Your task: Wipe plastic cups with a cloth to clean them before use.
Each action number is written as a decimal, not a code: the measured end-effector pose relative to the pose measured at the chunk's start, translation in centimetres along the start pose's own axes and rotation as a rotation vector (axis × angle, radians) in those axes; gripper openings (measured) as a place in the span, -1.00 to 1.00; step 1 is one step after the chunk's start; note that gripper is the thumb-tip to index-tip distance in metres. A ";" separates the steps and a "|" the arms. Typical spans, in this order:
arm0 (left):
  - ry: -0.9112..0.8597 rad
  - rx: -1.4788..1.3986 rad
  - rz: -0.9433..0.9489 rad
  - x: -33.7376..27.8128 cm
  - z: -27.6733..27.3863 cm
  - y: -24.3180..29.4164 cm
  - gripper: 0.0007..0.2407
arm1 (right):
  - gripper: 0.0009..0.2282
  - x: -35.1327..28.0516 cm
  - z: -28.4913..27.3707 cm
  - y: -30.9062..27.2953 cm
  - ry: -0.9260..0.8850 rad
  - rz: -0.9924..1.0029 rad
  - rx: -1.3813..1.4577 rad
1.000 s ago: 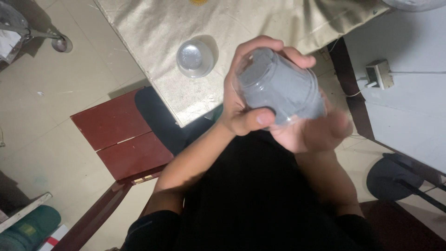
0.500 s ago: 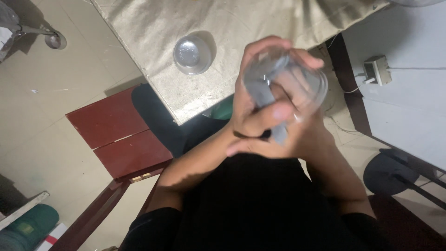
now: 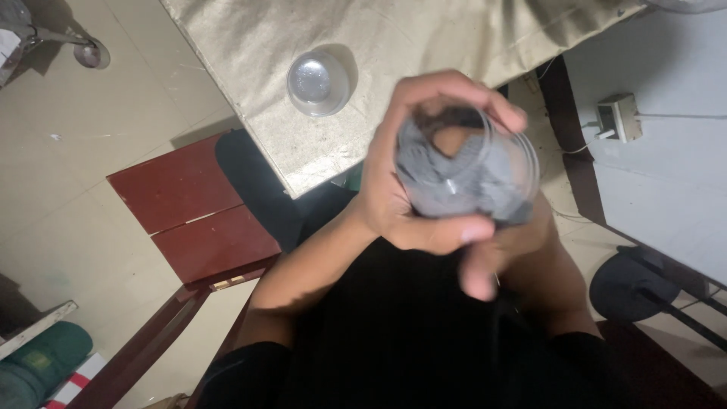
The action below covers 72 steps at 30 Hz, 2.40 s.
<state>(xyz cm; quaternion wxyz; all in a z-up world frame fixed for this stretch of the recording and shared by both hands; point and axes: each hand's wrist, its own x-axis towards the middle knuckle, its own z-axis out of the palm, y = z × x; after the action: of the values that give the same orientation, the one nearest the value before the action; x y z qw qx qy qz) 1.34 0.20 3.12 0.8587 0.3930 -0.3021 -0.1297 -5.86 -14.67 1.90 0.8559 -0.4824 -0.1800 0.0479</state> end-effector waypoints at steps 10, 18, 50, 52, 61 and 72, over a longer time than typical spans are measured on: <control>0.035 0.438 0.058 0.8 -3.2 1.7 -0.31 | -0.29 4.2 5.0 -1.1 0.310 -0.097 0.585; -0.056 0.766 -0.214 -0.1 -3.1 6.2 -0.33 | -0.62 0.2 1.9 -0.2 0.700 0.063 -0.374; 0.315 0.788 -0.374 -0.8 -10.1 6.4 -0.66 | -0.82 0.8 0.3 5.7 0.067 -0.200 -1.362; 0.354 0.947 -0.373 -0.1 -10.3 6.6 -0.70 | -0.81 -0.8 -2.0 6.5 0.085 -0.162 -1.346; 0.010 1.442 -0.084 -2.2 -15.7 0.0 -0.54 | -0.88 -2.8 -4.8 3.9 0.255 0.105 -1.407; 0.147 1.049 -0.227 -8.2 -21.5 -7.9 -0.22 | -0.88 -0.1 -8.8 8.0 0.307 0.197 -1.233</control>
<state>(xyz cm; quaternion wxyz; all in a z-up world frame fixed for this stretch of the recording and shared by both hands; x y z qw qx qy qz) 8.38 11.58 -17.19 0.5465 0.8073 -0.2211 -0.0255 -2.09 -17.56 -9.02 0.4291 -0.9015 -0.0047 -0.0558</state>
